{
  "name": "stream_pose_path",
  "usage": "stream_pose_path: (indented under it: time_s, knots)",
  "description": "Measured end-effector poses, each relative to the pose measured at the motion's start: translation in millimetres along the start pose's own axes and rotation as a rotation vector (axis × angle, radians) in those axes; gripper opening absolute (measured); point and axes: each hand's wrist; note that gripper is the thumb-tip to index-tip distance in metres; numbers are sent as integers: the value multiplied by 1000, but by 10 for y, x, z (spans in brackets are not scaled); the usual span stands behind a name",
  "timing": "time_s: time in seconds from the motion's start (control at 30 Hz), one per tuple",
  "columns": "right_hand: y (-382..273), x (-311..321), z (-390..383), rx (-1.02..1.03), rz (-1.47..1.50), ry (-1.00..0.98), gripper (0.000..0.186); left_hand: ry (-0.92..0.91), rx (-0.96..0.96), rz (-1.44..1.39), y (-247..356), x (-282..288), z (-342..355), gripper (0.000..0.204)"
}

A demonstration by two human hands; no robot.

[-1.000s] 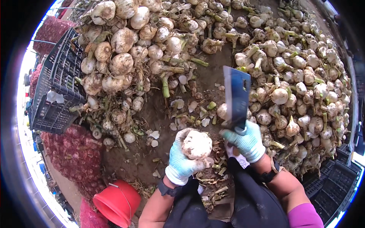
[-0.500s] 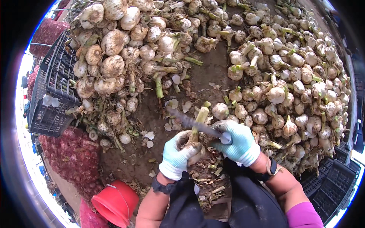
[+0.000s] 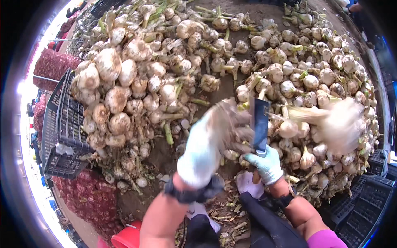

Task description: Trimming the roots and stalks of garlic bulbs using a cleaver in a large warehouse setting.

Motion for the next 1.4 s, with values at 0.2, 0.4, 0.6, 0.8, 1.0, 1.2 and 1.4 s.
stream_pose_path:
  time_s: [0.2, 0.4, 0.6, 0.8, 1.0, 1.2, 1.4]
  knots:
    - [-207, 140, 62, 21, -31, 75, 29, 706, 272, -168, 29, 1020, 1445, 77]
    - [-354, 234, 210, 32, -160, 33, 28, 604, 180, 47, -119, 1280, 1861, 15]
    - [-554, 238, 273, 488, -697, 154, 24, 143, 19, 363, -274, 943, 934, 73]
    - [-536, 22, 18, 982, -1046, -13, 16, 151, 95, 96, -385, 571, -67, 58]
    - [-356, -176, -322, 1042, -1066, -168, 29, 463, -76, 556, -513, 350, -565, 52]
    - [-106, -271, -328, 1108, -890, -154, 32, 326, 75, 14, -658, 511, -949, 53]
    - [-77, -306, -341, 373, -442, 132, 24, 313, -119, 217, -648, 344, -1217, 76]
Point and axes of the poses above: each hand's wrist, its own z-axis towards the middle knuckle, its own x-axis out of the back of the hand, y = z × x, and after that the axes turned 3 degrees about -z, right-handed
